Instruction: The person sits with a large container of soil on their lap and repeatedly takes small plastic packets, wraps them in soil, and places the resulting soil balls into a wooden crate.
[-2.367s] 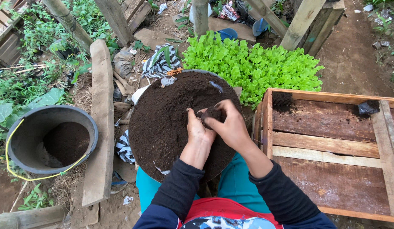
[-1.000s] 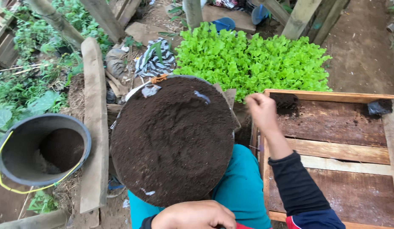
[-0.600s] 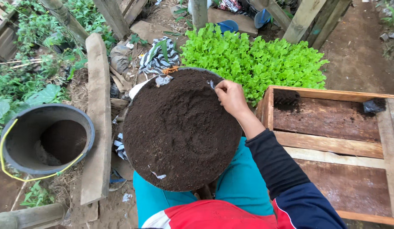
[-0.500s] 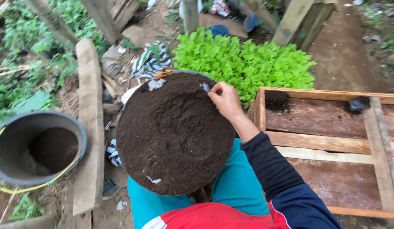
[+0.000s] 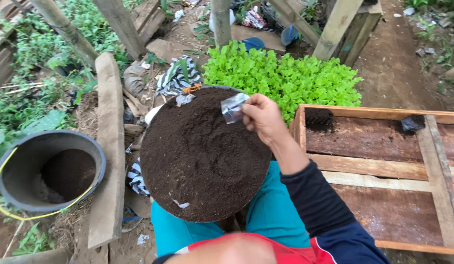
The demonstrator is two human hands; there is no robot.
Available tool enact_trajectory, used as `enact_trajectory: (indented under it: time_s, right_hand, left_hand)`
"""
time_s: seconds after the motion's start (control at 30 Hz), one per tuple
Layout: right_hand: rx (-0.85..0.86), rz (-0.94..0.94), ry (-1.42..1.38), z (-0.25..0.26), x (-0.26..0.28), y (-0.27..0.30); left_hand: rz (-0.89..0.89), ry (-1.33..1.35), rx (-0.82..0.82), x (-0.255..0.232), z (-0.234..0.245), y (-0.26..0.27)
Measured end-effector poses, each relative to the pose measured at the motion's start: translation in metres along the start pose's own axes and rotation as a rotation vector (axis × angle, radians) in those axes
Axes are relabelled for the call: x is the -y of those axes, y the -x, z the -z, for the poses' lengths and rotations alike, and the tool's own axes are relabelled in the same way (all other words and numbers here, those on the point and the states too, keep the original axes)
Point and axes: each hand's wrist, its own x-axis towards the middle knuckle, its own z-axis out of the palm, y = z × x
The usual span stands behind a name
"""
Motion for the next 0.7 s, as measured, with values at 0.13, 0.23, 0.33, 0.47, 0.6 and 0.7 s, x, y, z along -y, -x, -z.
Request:
enact_trajectory:
  time_s: [0.13, 0.23, 0.33, 0.47, 0.6, 0.7]
  right_hand:
    - [0.100, -0.151, -0.197, 0.012, -0.001, 0.018]
    - [0.111, -0.195, -0.235, 0.018, -0.010, 0.037]
    - [0.112, -0.224, -0.229, 0.021, -0.016, 0.052]
    - [0.071, -0.199, -0.108, 0.031, -0.038, 0.056]
    - [0.012, 0.136, 0.313, 0.028, -0.039, 0.067]
    - [0.099, 0.138, 0.294, 0.020, -0.042, 0.076]
  left_hand:
    - [0.121, -0.081, -0.521, 0.109, 0.034, -0.027]
    - [0.194, 0.206, -0.807, 0.157, 0.051, -0.042]
    - [0.166, 0.347, -0.848, 0.158, 0.053, -0.054]
    - [0.161, 0.349, -0.932, 0.176, 0.054, -0.060]
    - [0.121, 0.207, -0.970, 0.184, 0.053, -0.061]
    - [0.151, 0.284, -0.975, 0.175, 0.049, -0.064]
